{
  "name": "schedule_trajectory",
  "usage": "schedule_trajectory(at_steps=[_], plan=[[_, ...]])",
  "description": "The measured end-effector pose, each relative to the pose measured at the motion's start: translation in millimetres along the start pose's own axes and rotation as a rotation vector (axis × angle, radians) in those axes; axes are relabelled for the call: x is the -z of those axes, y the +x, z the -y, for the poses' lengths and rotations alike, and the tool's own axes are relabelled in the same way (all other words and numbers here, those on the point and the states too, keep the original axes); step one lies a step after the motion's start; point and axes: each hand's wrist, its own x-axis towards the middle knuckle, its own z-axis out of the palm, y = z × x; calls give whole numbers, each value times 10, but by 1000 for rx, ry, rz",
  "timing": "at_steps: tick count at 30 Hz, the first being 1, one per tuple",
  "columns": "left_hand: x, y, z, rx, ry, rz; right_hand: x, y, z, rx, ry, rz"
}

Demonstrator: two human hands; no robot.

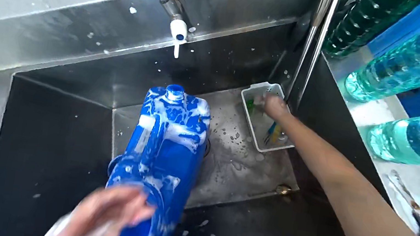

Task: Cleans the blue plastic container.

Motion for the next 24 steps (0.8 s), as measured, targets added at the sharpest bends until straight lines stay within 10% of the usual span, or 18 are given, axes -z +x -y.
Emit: schedule_trajectory(at_steps=[4, 8, 13, 16, 22, 24], plan=[[-799, 1199, -94, 98, 25, -187, 909, -892, 857, 392, 328, -209], [-1259, 1742, -50, -69, -6, -81, 911, -1419, 1303, 822, 603, -102], [-197, 1362, -160, -219, 901, -43, 218, -1529, 1113, 461, 768, 130], [194, 1188, 117, 177, 568, -121, 118, -1671, 1086, 211, 339, 191], [-123, 965, 441, 122, -87, -382, 627, -2248, 845, 225, 1029, 103], [-69, 995, 482, 93, -17, -407, 1184, -2508, 734, 430, 927, -193]])
